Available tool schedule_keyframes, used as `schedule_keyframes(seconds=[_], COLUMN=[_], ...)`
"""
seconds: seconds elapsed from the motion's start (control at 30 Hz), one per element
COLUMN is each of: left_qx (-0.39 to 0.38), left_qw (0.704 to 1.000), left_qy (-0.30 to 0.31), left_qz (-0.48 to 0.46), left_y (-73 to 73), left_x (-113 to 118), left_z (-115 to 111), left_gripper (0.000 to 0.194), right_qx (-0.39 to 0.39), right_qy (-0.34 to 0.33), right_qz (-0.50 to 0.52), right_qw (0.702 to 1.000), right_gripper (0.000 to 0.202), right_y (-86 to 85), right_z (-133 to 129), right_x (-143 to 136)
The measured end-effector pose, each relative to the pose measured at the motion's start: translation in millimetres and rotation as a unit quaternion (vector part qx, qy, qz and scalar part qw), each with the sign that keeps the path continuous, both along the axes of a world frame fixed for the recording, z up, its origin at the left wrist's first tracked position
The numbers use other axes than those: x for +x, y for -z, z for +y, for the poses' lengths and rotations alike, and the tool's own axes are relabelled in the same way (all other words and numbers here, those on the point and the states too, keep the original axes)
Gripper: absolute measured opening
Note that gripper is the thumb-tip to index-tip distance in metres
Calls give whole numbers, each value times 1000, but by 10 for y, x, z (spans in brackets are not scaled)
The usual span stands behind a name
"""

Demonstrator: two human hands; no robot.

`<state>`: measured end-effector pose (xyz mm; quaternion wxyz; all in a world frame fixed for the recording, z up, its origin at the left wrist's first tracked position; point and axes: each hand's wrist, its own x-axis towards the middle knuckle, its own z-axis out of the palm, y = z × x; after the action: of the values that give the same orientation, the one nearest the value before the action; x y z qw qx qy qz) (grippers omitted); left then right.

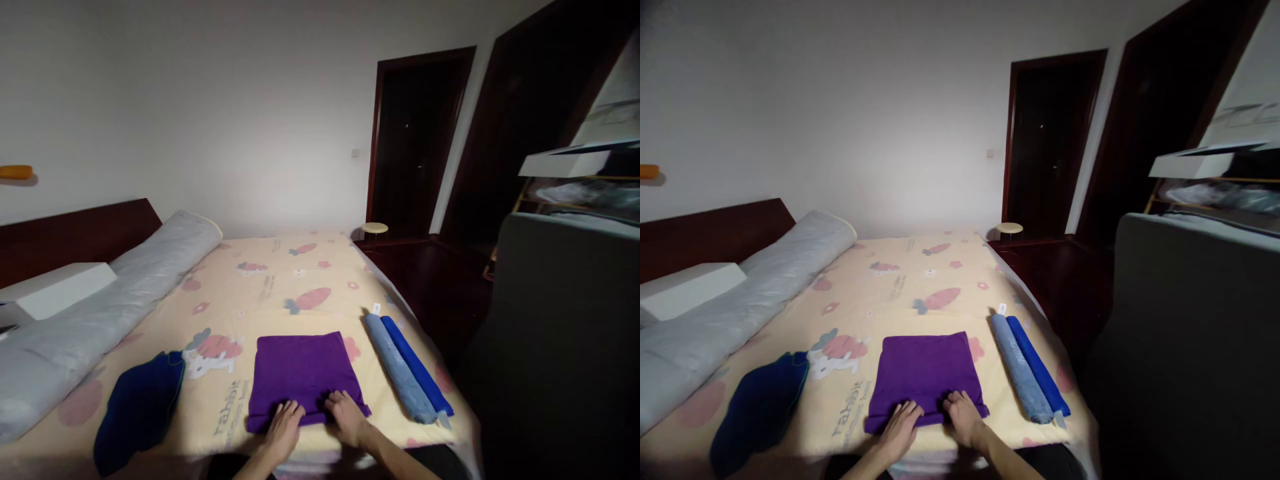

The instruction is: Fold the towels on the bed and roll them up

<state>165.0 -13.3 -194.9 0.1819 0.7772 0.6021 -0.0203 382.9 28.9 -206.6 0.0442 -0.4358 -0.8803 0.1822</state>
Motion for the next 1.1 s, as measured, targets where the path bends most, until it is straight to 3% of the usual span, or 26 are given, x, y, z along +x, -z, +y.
schedule_keyframes(seconds=[0.1,0.23,0.53,0.67,0.9,1.03,1.1], left_qx=[7,9,36,52,46,29,35], left_qw=[1000,999,995,997,997,998,999], left_qy=[2,0,-88,-64,28,35,23], left_qz=[-24,-38,-3,-10,-56,-47,-32], left_y=[75,74,-26,-25,47,69,54], left_x=[38,-127,-764,-623,-162,-227,-363], left_z=[-17,42,156,124,53,40,54], left_gripper=[46,41,34,38,42,46,47], right_qx=[-6,-5,60,81,9,8,42], right_qy=[6,20,139,104,76,55,87], right_qz=[14,60,27,76,98,88,78], right_qw=[1000,998,988,988,992,995,992], right_gripper=[41,38,45,42,40,42,42], right_y=[58,138,153,193,231,271,329], right_z=[-86,-139,9,-100,-204,-173,-151], right_x=[-173,-221,379,164,-336,-297,-194])
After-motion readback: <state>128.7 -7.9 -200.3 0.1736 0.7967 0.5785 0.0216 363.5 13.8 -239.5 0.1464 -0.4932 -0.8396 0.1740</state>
